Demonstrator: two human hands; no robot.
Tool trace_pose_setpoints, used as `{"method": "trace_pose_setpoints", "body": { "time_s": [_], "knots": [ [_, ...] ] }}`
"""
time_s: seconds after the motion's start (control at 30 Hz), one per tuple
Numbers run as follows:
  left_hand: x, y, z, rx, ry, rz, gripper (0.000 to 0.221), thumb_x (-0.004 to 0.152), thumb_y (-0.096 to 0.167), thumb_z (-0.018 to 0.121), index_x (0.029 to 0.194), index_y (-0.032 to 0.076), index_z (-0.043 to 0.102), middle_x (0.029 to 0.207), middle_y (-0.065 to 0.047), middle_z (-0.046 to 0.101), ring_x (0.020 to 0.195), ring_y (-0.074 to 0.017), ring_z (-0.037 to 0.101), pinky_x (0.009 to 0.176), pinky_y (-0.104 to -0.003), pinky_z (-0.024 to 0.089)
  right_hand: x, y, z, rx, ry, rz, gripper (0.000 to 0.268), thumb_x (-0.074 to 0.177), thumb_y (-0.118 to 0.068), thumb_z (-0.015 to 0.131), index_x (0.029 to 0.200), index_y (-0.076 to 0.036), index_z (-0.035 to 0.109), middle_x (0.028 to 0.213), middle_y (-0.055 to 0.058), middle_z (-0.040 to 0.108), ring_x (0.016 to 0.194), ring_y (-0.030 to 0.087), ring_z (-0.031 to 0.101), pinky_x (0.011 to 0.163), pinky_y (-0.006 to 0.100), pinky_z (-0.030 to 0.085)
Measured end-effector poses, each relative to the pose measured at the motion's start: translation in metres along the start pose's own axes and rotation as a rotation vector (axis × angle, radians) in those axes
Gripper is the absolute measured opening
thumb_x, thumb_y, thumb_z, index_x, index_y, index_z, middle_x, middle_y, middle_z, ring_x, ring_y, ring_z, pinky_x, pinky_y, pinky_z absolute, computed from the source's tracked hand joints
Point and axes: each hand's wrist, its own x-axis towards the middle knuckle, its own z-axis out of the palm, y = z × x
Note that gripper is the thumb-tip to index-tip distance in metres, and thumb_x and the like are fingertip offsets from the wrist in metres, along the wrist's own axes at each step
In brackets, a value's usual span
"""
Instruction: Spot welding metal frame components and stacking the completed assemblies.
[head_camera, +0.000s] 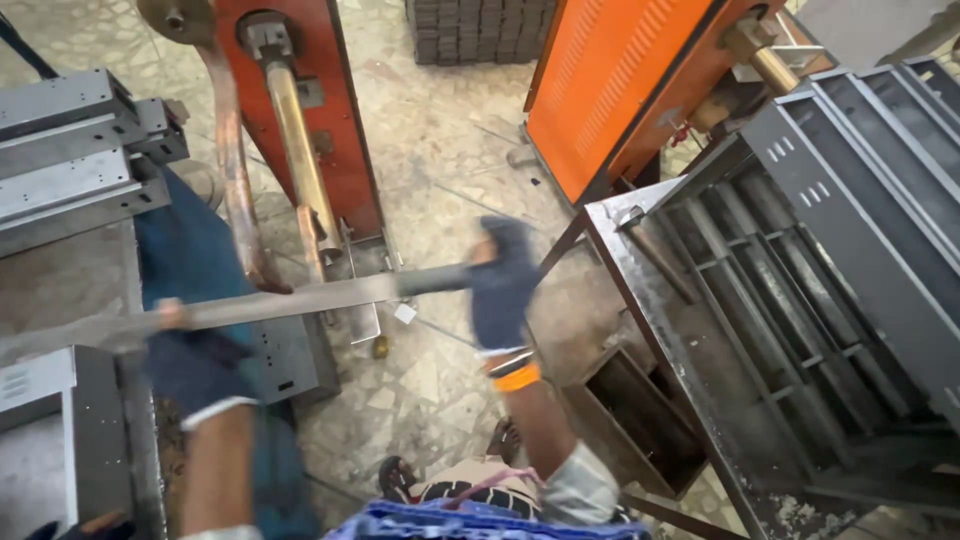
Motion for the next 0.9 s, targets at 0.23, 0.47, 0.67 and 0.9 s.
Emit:
{"method": "trace_pose_setpoints", "body": {
  "time_s": [0.23, 0.47, 0.67, 0.9],
  "knots": [
    [-0.007, -0.011, -0.001, -0.094, 0.007, 0.152, 0.057, 0.11, 0.044, 0.071, 0.073, 0.01, 0.044, 0.058, -0.006, 0.052, 0.042, -0.0176, 0.042, 0.038, -0.037, 0.035, 0.021, -0.017, 0.004, -0.065, -0.192, -0.041, 0.016, 0.099, 0.0, 0.058, 0.113, -0.003, 0.066, 0.093, 0.001, 0.066, 0.075, 0.008, 0.063, 0.067, 0.025, 0.054],
    [-0.035, -0.002, 0.004, -0.14, -0.05, 0.09, 0.04, 0.105, 0.037, 0.071, 0.08, 0.009, 0.055, 0.059, -0.007, 0.054, 0.041, -0.0191, 0.048, 0.038, -0.039, 0.041, 0.036, 0.018, 0.015, 0.216, -0.029, -0.04, 0.014, 0.1, 0.002, 0.06, 0.113, -0.002, 0.064, 0.094, 0.001, 0.064, 0.072, 0.007, 0.054, 0.063, 0.025, 0.047],
    [-0.004, -0.015, -0.011, -0.15, 0.141, 0.142, 0.046, 0.108, 0.038, 0.071, 0.079, 0.007, 0.055, 0.061, -0.006, 0.057, 0.043, -0.0185, 0.049, 0.038, -0.037, 0.039, 0.025, -0.013, 0.014, 0.011, -0.276, -0.043, 0.016, 0.101, 0.0, 0.059, 0.116, -0.003, 0.066, 0.09, 0.0, 0.065, 0.073, 0.006, 0.06, 0.064, 0.025, 0.052],
    [-0.085, 0.014, 0.036, -0.163, 0.0, 0.016, 0.037, 0.101, 0.028, 0.074, 0.077, 0.009, 0.053, 0.057, -0.006, 0.052, 0.039, -0.0191, 0.046, 0.036, -0.038, 0.039, 0.07, 0.015, 0.006, 0.24, -0.041, -0.069, 0.016, 0.1, 0.004, 0.061, 0.114, -0.002, 0.063, 0.094, 0.002, 0.062, 0.073, 0.008, 0.055, 0.064, 0.026, 0.047]
  ]
}}
